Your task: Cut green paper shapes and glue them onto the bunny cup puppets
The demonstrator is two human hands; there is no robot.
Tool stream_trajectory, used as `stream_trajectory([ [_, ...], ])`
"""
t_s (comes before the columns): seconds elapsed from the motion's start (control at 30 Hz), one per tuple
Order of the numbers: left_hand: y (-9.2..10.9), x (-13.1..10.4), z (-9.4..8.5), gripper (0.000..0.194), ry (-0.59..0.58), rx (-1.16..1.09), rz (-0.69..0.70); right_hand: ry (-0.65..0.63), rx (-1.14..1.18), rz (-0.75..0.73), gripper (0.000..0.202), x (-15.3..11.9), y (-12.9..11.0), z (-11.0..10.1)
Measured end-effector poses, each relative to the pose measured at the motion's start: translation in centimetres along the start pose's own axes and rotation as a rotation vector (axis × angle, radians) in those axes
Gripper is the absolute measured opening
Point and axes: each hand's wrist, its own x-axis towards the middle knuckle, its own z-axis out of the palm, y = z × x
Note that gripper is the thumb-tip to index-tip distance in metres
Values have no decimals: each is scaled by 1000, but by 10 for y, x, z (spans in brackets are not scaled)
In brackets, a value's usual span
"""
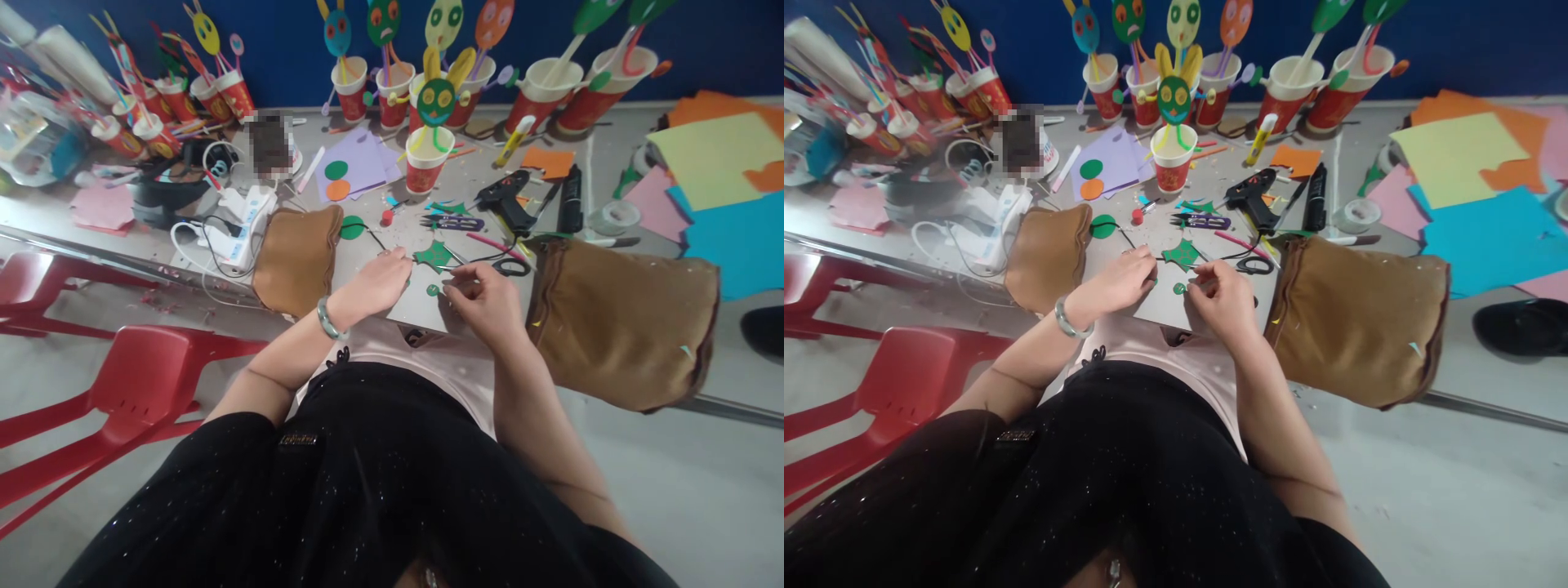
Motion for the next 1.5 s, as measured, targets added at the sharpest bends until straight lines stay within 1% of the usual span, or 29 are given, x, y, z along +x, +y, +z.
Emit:
stream_trajectory([
  [0.03,0,-1,-1,25,-6,-10,0,28,-62,-33,20,-1,1,1],
  [0.1,1,-2,-3,25,1,-39,1,39,-130,-89,19,-3,1,5],
  [0.23,0,-4,-5,24,8,-71,10,4,-196,-185,18,-7,-4,15],
  [0.33,-2,-3,-3,24,22,-76,35,-26,-229,-229,16,-6,-9,20],
  [0.5,-11,-4,6,15,91,-179,46,-3,-236,-246,16,-3,-11,18],
  [0.67,-20,-7,13,24,155,-353,24,-14,-234,-210,16,-5,-11,16],
  [0.8,-25,-7,13,33,179,-422,-40,-10,-245,-216,15,-3,-11,20],
  [0.9,-24,-6,12,41,180,-403,-56,-18,-258,-262,13,3,-13,24],
  [1.03,-16,-4,14,42,196,-361,8,-70,-278,-324,19,14,-19,32],
  [1.1,-11,-3,16,40,216,-335,13,-88,-293,-322,25,16,-21,35],
  [1.2,-6,0,19,41,234,-304,-26,-79,-273,-302,30,15,-20,39],
  [1.33,-3,2,19,39,205,-270,-34,-74,-218,-281,26,11,-17,41],
  [1.43,-2,4,18,36,183,-256,-41,-96,-205,-265,25,8,-17,40],
  [1.5,-2,4,17,35,189,-254,-43,-114,-189,-259,26,7,-17,38],
])
